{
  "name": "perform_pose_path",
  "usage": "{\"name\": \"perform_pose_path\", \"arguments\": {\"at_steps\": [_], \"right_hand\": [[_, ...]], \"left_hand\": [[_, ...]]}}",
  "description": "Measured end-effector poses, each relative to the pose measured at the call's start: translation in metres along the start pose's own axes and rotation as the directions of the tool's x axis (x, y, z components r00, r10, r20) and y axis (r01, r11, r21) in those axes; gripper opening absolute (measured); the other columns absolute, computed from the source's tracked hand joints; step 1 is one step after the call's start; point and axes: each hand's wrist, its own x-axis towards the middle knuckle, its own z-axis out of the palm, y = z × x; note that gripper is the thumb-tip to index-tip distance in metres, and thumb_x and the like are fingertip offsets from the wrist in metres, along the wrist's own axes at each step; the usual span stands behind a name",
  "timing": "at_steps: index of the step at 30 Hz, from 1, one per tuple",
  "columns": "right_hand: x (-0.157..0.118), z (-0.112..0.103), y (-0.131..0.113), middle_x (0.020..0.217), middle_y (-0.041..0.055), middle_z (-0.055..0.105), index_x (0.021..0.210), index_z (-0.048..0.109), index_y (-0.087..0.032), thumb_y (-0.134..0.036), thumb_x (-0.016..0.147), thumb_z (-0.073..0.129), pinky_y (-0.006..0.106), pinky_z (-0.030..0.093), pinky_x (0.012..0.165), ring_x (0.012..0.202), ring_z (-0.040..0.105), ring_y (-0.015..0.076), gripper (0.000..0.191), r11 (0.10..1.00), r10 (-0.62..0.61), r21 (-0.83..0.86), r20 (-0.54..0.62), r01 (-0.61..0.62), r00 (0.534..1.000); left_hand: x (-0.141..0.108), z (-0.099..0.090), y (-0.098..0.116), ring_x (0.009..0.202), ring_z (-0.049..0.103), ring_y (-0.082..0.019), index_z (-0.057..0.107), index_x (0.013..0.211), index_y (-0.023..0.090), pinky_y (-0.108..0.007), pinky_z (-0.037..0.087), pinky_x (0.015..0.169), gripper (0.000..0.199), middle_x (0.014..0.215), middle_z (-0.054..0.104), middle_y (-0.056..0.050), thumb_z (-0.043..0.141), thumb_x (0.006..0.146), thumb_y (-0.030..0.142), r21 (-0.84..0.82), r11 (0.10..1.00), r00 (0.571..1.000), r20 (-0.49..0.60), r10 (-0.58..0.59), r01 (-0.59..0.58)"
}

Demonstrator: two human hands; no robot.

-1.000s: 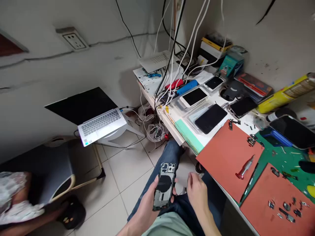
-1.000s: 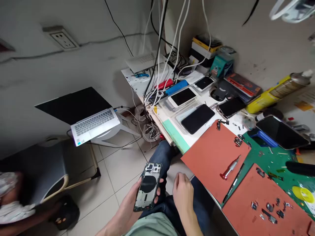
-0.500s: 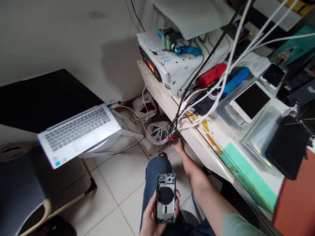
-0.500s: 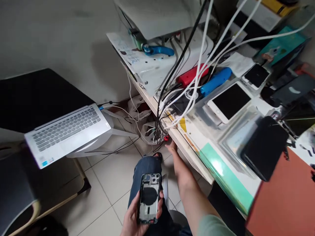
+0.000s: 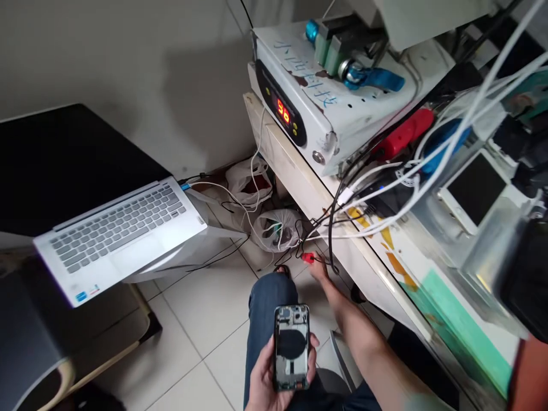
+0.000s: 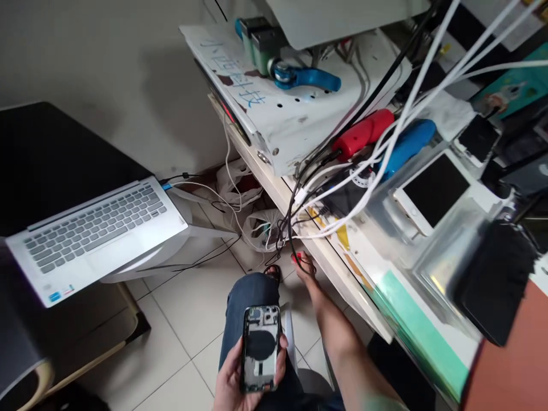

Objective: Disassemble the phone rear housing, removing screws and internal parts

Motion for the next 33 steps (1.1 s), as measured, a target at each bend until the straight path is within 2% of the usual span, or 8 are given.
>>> {"name": "perform_pose_path", "arguments": {"at_steps": [11, 16, 20, 22, 24, 28, 30, 33], "right_hand": [[-0.289, -0.121, 0.029, 0.143, 0.0138, 0.070, 0.162, 0.039, -0.027, -0.050, 0.099, 0.072, 0.054, 0.048, 0.120, 0.133, 0.068, 0.0305, 0.074, 0.837, -0.261, 0.405, -0.296, 0.368, 0.919], [-0.328, -0.174, -0.004, 0.141, 0.0166, 0.067, 0.166, 0.032, -0.032, -0.055, 0.108, 0.051, 0.056, 0.061, 0.099, 0.115, 0.075, 0.0315, 0.065, 0.595, -0.294, 0.547, -0.534, 0.589, 0.793], [-0.337, -0.201, -0.023, 0.131, 0.0153, 0.071, 0.156, 0.049, -0.030, -0.053, 0.110, 0.047, 0.052, 0.064, 0.087, 0.097, 0.076, 0.0279, 0.052, 0.437, -0.281, 0.615, -0.600, 0.656, 0.749], [-0.343, -0.208, -0.026, 0.121, 0.0136, 0.073, 0.152, 0.054, -0.029, -0.054, 0.109, 0.050, 0.049, 0.064, 0.082, 0.089, 0.076, 0.0261, 0.050, 0.381, -0.266, 0.649, -0.606, 0.659, 0.750], [-0.351, -0.213, -0.025, 0.111, 0.0115, 0.074, 0.149, 0.057, -0.027, -0.054, 0.106, 0.055, 0.047, 0.063, 0.078, 0.082, 0.074, 0.0245, 0.050, 0.337, -0.243, 0.684, -0.600, 0.647, 0.762], [-0.365, -0.219, -0.019, 0.098, 0.0059, 0.073, 0.144, 0.059, -0.027, -0.046, 0.095, 0.071, 0.043, 0.062, 0.071, 0.073, 0.072, 0.0219, 0.053, 0.270, -0.204, 0.757, -0.559, 0.595, 0.803], [-0.369, -0.223, -0.015, 0.096, 0.0051, 0.072, 0.139, 0.062, -0.027, -0.040, 0.091, 0.075, 0.042, 0.061, 0.070, 0.073, 0.071, 0.0216, 0.052, 0.261, -0.194, 0.773, -0.545, 0.578, 0.816], [-0.375, -0.229, -0.015, 0.094, 0.0056, 0.071, 0.125, 0.069, -0.023, -0.036, 0.092, 0.074, 0.040, 0.058, 0.067, 0.072, 0.069, 0.0213, 0.036, 0.302, -0.183, 0.741, -0.572, 0.600, 0.799]], "left_hand": [[-0.029, 0.001, -0.015, 0.071, 0.066, -0.022, 0.073, 0.136, 0.012, -0.033, 0.053, 0.057, 0.060, 0.126, 0.075, -0.021, 0.063, 0.098, 0.056, 0.162, 0.966, 0.976, 0.119, 0.185, -0.203], [-0.075, 0.020, -0.039, 0.070, 0.067, -0.024, 0.078, 0.131, 0.012, -0.033, 0.053, 0.060, 0.055, 0.096, 0.079, -0.016, 0.059, 0.101, 0.055, 0.316, 0.929, 0.977, 0.154, 0.151, -0.193], [-0.102, 0.034, -0.050, 0.091, 0.072, -0.033, 0.083, 0.122, 0.015, -0.041, 0.060, 0.084, 0.057, 0.107, 0.081, -0.016, 0.068, 0.095, 0.062, 0.561, 0.801, 0.975, 0.057, 0.215, -0.209], [-0.107, 0.042, -0.050, 0.113, 0.071, -0.039, 0.083, 0.126, 0.020, -0.045, 0.057, 0.102, 0.057, 0.122, 0.080, -0.015, 0.076, 0.090, 0.063, 0.764, 0.586, 0.939, 0.075, 0.335, -0.270], [-0.110, 0.055, -0.049, 0.133, 0.064, -0.042, 0.077, 0.138, 0.026, -0.049, 0.048, 0.117, 0.062, 0.139, 0.074, -0.013, 0.081, 0.087, 0.060, 0.911, 0.202, 0.856, 0.235, 0.460, -0.359], [-0.113, 0.081, -0.054, 0.128, 0.065, -0.043, 0.061, 0.156, 0.022, -0.057, 0.049, 0.112, 0.074, 0.140, 0.071, -0.019, 0.082, 0.090, 0.047, 0.745, -0.539, 0.539, 0.661, 0.522, -0.393], [-0.113, 0.089, -0.058, 0.124, 0.066, -0.042, 0.053, 0.162, 0.021, -0.056, 0.050, 0.110, 0.077, 0.135, 0.072, -0.020, 0.082, 0.092, 0.038, 0.617, -0.717, 0.427, 0.772, 0.471, -0.325], [-0.117, 0.094, -0.062, 0.118, 0.068, -0.041, 0.039, 0.170, 0.022, -0.053, 0.049, 0.105, 0.087, 0.134, 0.073, -0.021, 0.081, 0.094, 0.033, 0.517, -0.831, 0.388, 0.822, 0.416, -0.205]]}}
